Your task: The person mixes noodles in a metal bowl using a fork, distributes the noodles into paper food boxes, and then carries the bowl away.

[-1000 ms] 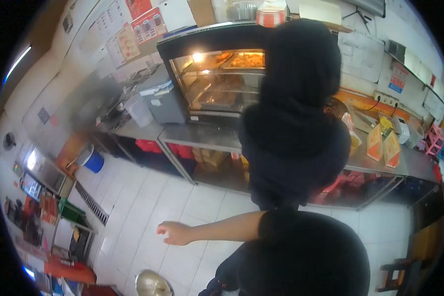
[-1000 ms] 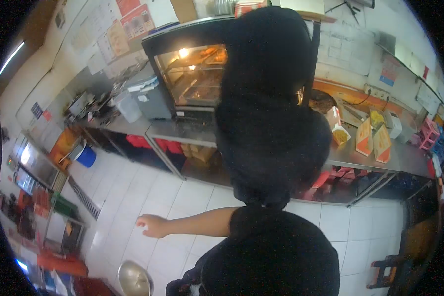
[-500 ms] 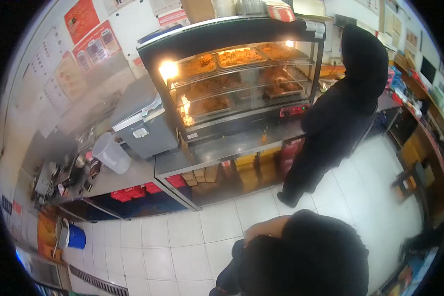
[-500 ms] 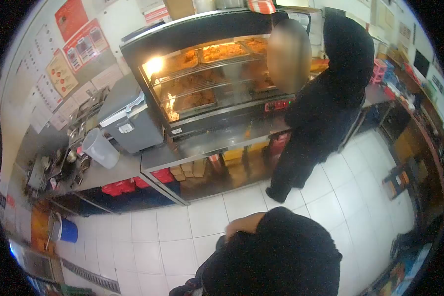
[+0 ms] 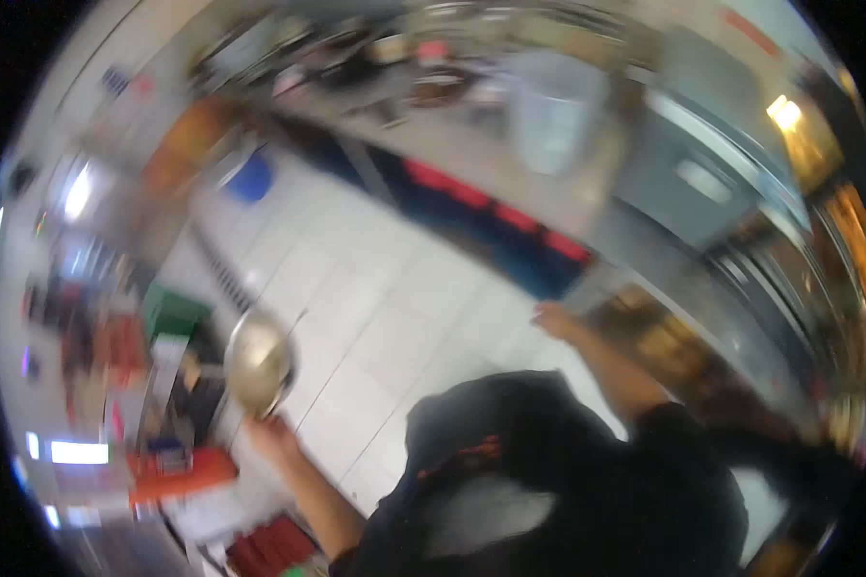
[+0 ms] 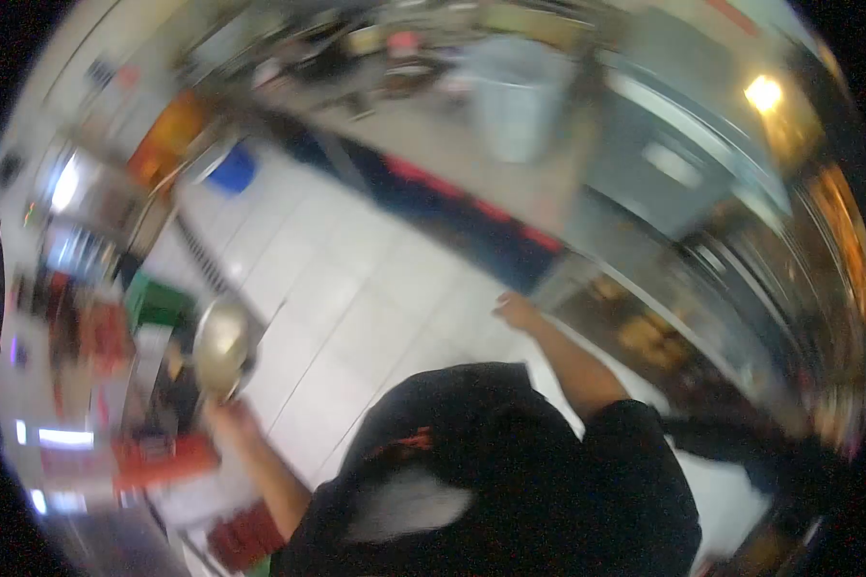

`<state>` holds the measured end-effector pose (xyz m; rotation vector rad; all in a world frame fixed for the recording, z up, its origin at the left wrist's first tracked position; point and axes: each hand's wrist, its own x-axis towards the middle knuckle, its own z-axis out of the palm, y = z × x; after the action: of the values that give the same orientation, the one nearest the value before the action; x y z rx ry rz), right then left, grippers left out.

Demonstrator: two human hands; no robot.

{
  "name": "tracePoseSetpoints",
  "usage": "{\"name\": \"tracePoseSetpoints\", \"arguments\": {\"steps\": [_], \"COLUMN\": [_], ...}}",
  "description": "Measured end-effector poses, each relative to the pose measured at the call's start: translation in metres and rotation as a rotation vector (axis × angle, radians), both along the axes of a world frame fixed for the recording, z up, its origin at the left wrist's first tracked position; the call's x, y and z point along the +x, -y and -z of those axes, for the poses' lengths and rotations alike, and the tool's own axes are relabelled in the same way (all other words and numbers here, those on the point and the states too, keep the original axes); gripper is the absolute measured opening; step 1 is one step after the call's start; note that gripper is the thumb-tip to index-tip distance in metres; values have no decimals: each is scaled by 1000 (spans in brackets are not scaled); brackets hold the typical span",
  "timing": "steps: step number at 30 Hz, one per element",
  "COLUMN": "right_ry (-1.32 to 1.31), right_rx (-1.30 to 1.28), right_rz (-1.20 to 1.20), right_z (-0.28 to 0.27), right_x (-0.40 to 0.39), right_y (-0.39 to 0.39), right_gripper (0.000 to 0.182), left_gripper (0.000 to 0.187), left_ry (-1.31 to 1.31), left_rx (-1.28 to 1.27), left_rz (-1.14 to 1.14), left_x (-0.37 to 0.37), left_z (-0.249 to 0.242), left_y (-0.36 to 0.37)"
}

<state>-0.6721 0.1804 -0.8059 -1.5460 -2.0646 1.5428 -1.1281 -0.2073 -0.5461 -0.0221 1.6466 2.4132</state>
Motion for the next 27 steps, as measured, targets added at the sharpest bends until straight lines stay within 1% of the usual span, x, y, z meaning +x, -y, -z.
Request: {"name": "tracePoseSetpoints", "arguments": {"steps": [1,2,3,4,5,6,7,9,10,11,12,13,14,15,16,17,19,20,21,22,24,25,26,27], "right_ry": [47,-51,-14,-22,-56,-81,-154,98,162,218,258,302,486,566,631,701,762,785,800,867,922,998,1009,941], "right_rx": [115,192,183,196,316,431,388,817,944,1077,981,881,738,789,849,904,902,795,692,825,1004,1057,1047,1050], "right_rz": [-49,-98,-90,-129,-130,-115,-14,215,375,526,595,658,744,730,766,804,887,893,900,889,846,874,879,880], "right_z": [-68,-73,-119,-127,-127,-133,-137,-148,-135,-128,-123,-119,-136,-119,-114,-111,-107,-115,-116,-98,-90,-79,-72,-68], "right_x": [-64,-116,-169,-214,-227,-256,-283,-320,-330,-332,-328,-325,-334,-336,-343,-350,-359,-361,-363,-359,-357,-357,-353,-348], "right_y": [-25,-57,-76,-102,-115,-122,-134,-153,-177,-189,-202,-207,-208,-218,-220,-221,-232,-234,-239,-244,-245,-246,-247,-249], "right_gripper": [42,40,40,40,40,40,41,42,44,46,48,51,51,49,48,48,45,42,40,34,32,34,34,36], "left_gripper": [13,10,13,17,18,19,19,20,20,18,17,15,15,12,11,11,12,14,16,18,19,19,19,19], "left_ry": [6,89,107,161,141,129,128,129,125,84,42,71,74,109,142,160,158,131,132,137,139,143,-1,-144], "left_rx": [-8,130,172,174,177,174,174,194,183,154,127,125,125,74,20,-1,-22,-13,-41,-72,-75,-82,-130,-170], "left_rz": [-64,-83,-78,-135,-137,-125,-115,-28,6,116,223,191,202,212,228,301,451,532,568,600,731,739,829,918], "left_x": [-8,-31,-57,-77,-78,-103,-129,-187,-220,-252,-281,-289,-307,-328,-349,-375,-422,-438,-447,-455,-481,-493,-501,-508], "left_z": [-12,-12,-10,-18,-12,-7,-4,-8,1,11,13,-8,-12,-14,-16,-4,30,40,45,51,75,88,99,106], "left_y": [-30,-45,-60,-82,-86,-91,-108,-145,-180,-199,-224,-266,-303,-335,-366,-396,-459,-493,-532,-570,-639,-668,-696,-724]}}
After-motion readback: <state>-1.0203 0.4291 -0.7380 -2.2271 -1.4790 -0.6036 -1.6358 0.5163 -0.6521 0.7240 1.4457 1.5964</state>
